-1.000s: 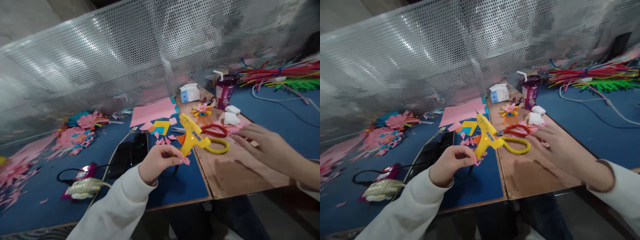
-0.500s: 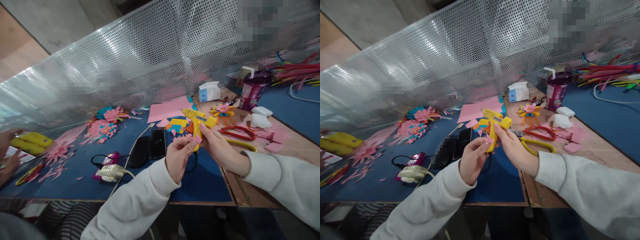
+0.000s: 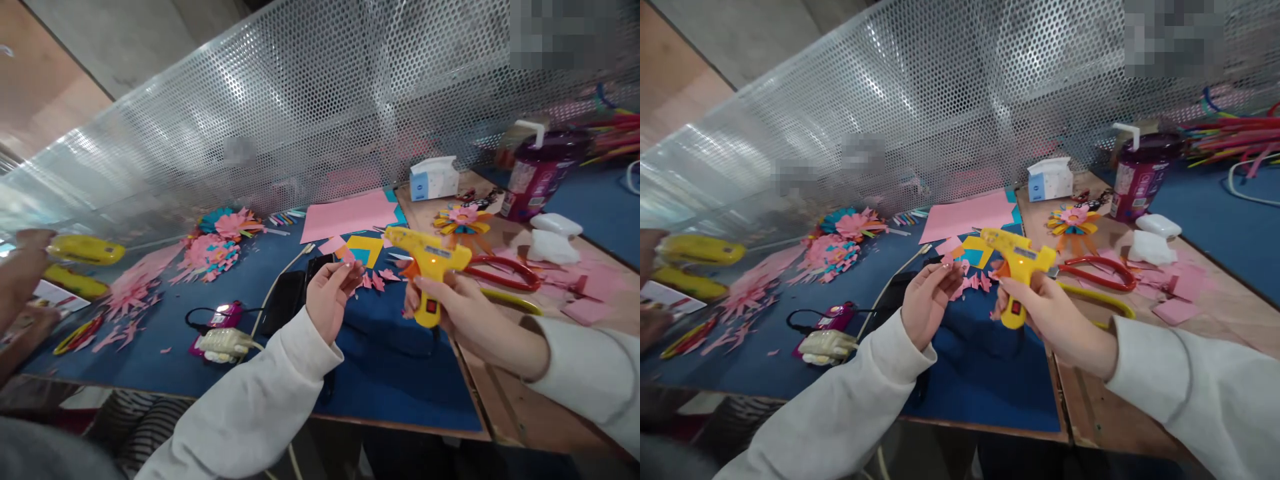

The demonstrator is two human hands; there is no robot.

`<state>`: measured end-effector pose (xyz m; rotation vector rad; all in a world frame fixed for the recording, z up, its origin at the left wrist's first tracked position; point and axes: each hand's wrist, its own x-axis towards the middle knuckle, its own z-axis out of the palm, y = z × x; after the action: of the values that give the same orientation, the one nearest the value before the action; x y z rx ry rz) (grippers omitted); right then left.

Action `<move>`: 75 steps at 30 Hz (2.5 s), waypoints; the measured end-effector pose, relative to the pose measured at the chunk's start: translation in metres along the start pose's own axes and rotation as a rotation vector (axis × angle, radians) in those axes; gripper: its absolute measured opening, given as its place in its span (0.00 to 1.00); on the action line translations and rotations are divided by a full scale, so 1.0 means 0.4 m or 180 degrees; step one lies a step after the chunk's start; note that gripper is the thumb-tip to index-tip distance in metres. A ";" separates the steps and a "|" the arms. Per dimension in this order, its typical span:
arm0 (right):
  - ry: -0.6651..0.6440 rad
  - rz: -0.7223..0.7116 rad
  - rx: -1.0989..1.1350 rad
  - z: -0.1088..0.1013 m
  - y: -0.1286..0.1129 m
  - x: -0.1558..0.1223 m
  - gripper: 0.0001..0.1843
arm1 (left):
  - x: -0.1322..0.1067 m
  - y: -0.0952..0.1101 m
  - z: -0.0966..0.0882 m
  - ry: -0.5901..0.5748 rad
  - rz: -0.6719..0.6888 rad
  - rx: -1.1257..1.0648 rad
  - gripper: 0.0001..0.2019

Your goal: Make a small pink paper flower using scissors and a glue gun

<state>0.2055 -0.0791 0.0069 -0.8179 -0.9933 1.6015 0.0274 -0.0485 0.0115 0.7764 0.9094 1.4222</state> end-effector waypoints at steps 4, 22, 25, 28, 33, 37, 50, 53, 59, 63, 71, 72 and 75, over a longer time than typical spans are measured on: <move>-0.0203 -0.0001 -0.1029 -0.022 0.036 -0.015 0.22 | 0.011 -0.012 -0.017 -0.0020 -0.0190 0.0279 0.10; 0.0362 0.0549 -0.1009 -0.041 0.065 -0.040 0.20 | -0.004 -0.004 -0.040 -0.0253 0.1325 0.1840 0.15; 0.0411 0.0537 -0.1093 -0.037 0.064 -0.048 0.20 | -0.008 -0.001 -0.042 -0.0305 0.1689 0.1969 0.16; 0.0384 0.0545 -0.1176 -0.034 0.061 -0.052 0.20 | -0.013 0.000 -0.048 -0.0399 0.1994 0.2146 0.16; 0.0368 0.0517 -0.1203 -0.029 0.053 -0.055 0.17 | -0.020 -0.004 -0.055 -0.0454 0.2352 0.2430 0.14; 0.0254 0.0665 -0.1306 -0.023 0.043 -0.055 0.17 | -0.023 -0.008 -0.059 -0.0525 0.2482 0.2462 0.14; 0.0096 0.0569 -0.1593 -0.044 0.050 -0.055 0.19 | -0.026 -0.008 -0.065 -0.0414 0.2396 0.2714 0.12; 0.0108 0.0537 -0.1632 -0.041 0.051 -0.054 0.18 | -0.026 -0.007 -0.066 -0.0434 0.2376 0.2678 0.12; 0.0295 0.0622 -0.1397 -0.027 0.041 -0.061 0.16 | -0.027 -0.005 -0.063 -0.0493 0.2269 0.2489 0.13; 0.0243 0.0530 -0.1698 -0.027 0.036 -0.056 0.21 | -0.028 -0.004 -0.061 -0.0421 0.2213 0.2492 0.13; 0.0718 0.0317 -0.2162 -0.015 0.031 -0.072 0.26 | -0.033 -0.004 -0.059 -0.0392 0.2322 0.2553 0.13; 0.0781 0.0237 -0.2253 -0.014 0.031 -0.075 0.25 | -0.034 -0.004 -0.059 -0.0391 0.2354 0.2568 0.13; 0.0781 -0.0026 -0.2432 -0.014 0.035 -0.079 0.18 | -0.035 -0.003 -0.059 -0.0393 0.2477 0.2667 0.13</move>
<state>0.2122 -0.1106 -0.0075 -1.4766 -1.4376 1.0555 0.0080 -0.0642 0.0002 1.9868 1.1778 1.5937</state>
